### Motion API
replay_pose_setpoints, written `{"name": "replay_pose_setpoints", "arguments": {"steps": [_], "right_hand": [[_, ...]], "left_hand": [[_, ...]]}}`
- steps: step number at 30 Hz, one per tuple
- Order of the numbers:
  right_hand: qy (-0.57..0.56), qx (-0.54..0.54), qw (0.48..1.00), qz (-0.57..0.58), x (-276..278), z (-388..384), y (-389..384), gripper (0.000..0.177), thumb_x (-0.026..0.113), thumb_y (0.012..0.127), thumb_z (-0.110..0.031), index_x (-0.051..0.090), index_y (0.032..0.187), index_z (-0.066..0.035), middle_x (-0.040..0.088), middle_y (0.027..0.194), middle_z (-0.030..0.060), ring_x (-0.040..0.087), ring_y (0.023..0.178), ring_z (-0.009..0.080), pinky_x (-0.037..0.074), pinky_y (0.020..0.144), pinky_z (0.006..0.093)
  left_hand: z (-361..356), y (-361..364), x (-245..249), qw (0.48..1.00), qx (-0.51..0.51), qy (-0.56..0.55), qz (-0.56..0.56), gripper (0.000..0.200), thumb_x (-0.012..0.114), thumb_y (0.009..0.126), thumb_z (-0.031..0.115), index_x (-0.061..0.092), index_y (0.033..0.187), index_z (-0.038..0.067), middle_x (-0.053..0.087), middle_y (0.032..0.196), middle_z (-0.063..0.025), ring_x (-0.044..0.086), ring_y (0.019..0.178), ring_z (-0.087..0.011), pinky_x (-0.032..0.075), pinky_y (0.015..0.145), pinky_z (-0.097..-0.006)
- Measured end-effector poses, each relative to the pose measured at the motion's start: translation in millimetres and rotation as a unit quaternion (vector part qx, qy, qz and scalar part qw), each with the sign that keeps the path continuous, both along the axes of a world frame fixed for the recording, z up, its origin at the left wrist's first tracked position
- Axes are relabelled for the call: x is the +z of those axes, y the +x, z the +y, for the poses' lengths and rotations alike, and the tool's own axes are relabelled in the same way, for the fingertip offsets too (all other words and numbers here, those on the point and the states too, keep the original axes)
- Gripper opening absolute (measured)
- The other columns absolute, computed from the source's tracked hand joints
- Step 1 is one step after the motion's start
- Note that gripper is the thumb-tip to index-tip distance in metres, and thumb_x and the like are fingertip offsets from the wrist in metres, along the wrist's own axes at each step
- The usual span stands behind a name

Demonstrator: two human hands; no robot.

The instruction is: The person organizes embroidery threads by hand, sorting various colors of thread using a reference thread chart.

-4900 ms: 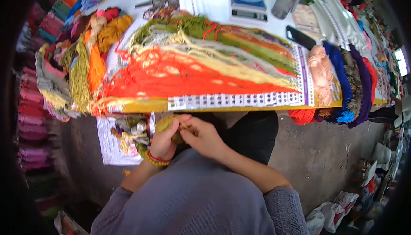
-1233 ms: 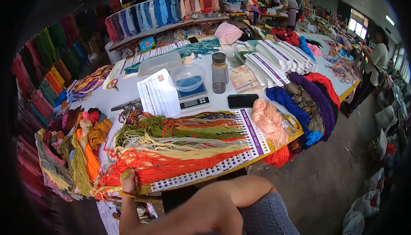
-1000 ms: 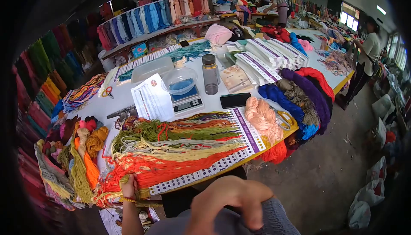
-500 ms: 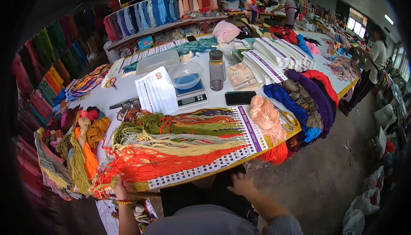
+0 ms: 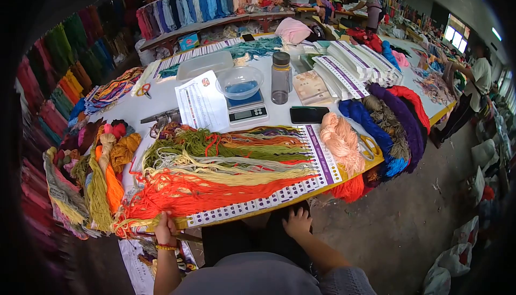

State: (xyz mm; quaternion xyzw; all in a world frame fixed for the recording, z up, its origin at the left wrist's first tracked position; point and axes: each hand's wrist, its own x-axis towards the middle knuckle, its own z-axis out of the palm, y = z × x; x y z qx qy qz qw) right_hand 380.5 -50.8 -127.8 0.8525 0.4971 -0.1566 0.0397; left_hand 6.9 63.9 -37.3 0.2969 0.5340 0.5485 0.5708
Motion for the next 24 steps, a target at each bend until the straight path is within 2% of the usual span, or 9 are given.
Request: {"name": "replay_pose_setpoints", "arguments": {"steps": [4, 6, 12, 14, 16, 18, 20, 22, 24], "right_hand": [[0.029, 0.105, 0.993, -0.044, -7, -9, -11, 0.045, 0.050, 0.077, -0.040, 0.050, 0.114, -0.015, 0.046, 0.117, 0.0121, 0.041, 0.108, 0.0280, 0.034, 0.084, 0.0483], [-0.004, 0.226, 0.973, -0.041, -3, -8, -28, 0.035, 0.051, 0.076, -0.036, 0.057, 0.104, -0.016, 0.050, 0.109, 0.0064, 0.042, 0.104, 0.0240, 0.035, 0.080, 0.0461], [-0.011, 0.348, 0.934, 0.076, -25, -2, -64, 0.031, 0.051, 0.075, -0.037, 0.062, 0.090, -0.012, 0.060, 0.089, 0.0069, 0.054, 0.090, 0.0247, 0.037, 0.080, 0.0415], [-0.082, 0.341, 0.932, 0.094, -17, 10, -63, 0.034, 0.048, 0.077, -0.036, 0.060, 0.100, -0.013, 0.058, 0.098, 0.0071, 0.051, 0.098, 0.0231, 0.033, 0.085, 0.0412], [-0.076, 0.324, 0.939, 0.091, -23, 18, -49, 0.035, 0.049, 0.076, -0.036, 0.060, 0.101, -0.013, 0.056, 0.104, 0.0076, 0.049, 0.102, 0.0222, 0.032, 0.086, 0.0424], [-0.007, 0.214, 0.977, -0.014, -39, 26, -29, 0.041, 0.049, 0.075, -0.042, 0.056, 0.108, -0.018, 0.051, 0.114, 0.0080, 0.043, 0.110, 0.0245, 0.029, 0.088, 0.0489], [-0.014, 0.152, 0.988, -0.035, -39, 29, -7, 0.052, 0.048, 0.075, -0.046, 0.047, 0.120, -0.020, 0.039, 0.128, 0.0077, 0.031, 0.120, 0.0261, 0.023, 0.092, 0.0547], [-0.041, 0.062, 0.997, 0.014, -32, 30, 6, 0.060, 0.043, 0.077, -0.051, 0.037, 0.129, -0.021, 0.028, 0.136, 0.0079, 0.022, 0.126, 0.0291, 0.020, 0.094, 0.0566], [-0.046, 0.054, 0.996, 0.045, -23, 28, 7, 0.060, 0.041, 0.078, -0.052, 0.035, 0.130, -0.021, 0.026, 0.138, 0.0085, 0.018, 0.128, 0.0298, 0.019, 0.095, 0.0581]], "left_hand": [[2, -1, 3, 1.000, -0.019, -0.020, -0.006, 0.027, 0.048, 0.089, 0.030, 0.056, 0.085, 0.005, 0.035, 0.048, 0.0031, 0.031, 0.037, -0.0075, 0.024, 0.035, -0.0222], [4, -5, 0, 1.000, -0.020, -0.020, -0.011, 0.026, 0.047, 0.089, 0.029, 0.056, 0.085, 0.005, 0.036, 0.048, 0.0026, 0.032, 0.037, -0.0078, 0.024, 0.035, -0.0222], [1, -1, 5, 0.999, -0.025, -0.013, -0.016, 0.027, 0.044, 0.091, 0.026, 0.055, 0.086, 0.002, 0.039, 0.047, 0.0012, 0.033, 0.038, -0.0083, 0.025, 0.036, -0.0218], [-3, 0, 12, 1.000, -0.016, 0.002, -0.013, 0.025, 0.045, 0.091, 0.026, 0.055, 0.085, 0.004, 0.038, 0.047, 0.0016, 0.032, 0.037, -0.0081, 0.024, 0.035, -0.0221], [-13, -7, 13, 0.998, 0.004, 0.003, -0.057, 0.023, 0.045, 0.090, 0.025, 0.055, 0.084, 0.006, 0.037, 0.047, 0.0024, 0.030, 0.036, -0.0078, 0.022, 0.035, -0.0224], [-20, -21, 8, 0.995, 0.016, 0.004, -0.098, 0.022, 0.045, 0.090, 0.025, 0.055, 0.083, 0.007, 0.032, 0.046, 0.0038, 0.025, 0.036, -0.0068, 0.018, 0.034, -0.0227], [-33, -31, 28, 0.993, 0.013, 0.062, -0.100, 0.024, 0.044, 0.091, 0.026, 0.055, 0.081, 0.007, 0.028, 0.045, 0.0049, 0.021, 0.036, -0.0060, 0.015, 0.034, -0.0227], [-46, -38, 49, 0.991, 0.051, 0.073, -0.101, 0.026, 0.042, 0.091, 0.026, 0.054, 0.081, 0.006, 0.026, 0.046, 0.0054, 0.019, 0.036, -0.0050, 0.014, 0.034, -0.0222], [-53, -45, 61, 0.986, 0.047, 0.115, -0.114, 0.025, 0.040, 0.092, 0.026, 0.053, 0.083, 0.007, 0.025, 0.046, 0.0056, 0.018, 0.036, -0.0045, 0.013, 0.034, -0.0218]]}}
